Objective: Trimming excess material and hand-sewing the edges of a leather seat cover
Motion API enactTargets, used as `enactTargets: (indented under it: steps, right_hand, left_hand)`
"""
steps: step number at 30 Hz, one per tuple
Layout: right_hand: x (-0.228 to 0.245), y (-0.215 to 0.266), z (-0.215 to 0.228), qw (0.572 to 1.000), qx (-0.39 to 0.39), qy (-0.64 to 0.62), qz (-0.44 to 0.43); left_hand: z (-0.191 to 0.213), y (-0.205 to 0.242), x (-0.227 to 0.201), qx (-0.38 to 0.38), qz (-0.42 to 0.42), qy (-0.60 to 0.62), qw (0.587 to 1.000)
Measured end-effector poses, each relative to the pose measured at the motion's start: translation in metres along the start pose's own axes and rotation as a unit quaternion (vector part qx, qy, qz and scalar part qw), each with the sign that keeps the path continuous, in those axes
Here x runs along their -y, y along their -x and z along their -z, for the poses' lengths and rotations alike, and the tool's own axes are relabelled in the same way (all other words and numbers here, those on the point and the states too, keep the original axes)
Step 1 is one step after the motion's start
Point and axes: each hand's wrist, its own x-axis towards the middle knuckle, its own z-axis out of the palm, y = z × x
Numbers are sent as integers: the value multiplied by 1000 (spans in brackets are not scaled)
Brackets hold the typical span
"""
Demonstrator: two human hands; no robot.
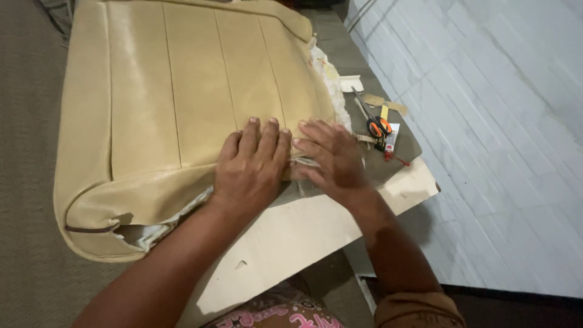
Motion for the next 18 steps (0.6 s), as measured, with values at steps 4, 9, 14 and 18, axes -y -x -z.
enactTargets:
  steps: [4, 9, 14, 18]
  right_hand:
    - [-7, 3, -19, 997, -73, 30, 4]
    - [-2, -1, -13, 996, -89, -20, -16]
    - [1, -5, -13, 994, -104, -25, -22]
    - [2, -10, -13, 992, -112, -49, -29]
  left_hand:
    - [6, 0, 1, 40, 8, 25, 999]
    - [88, 11, 19, 262, 40, -53, 963]
    - [95, 37, 68, 140, -28, -27, 989]
    - [83, 37, 69, 99, -30, -18, 994]
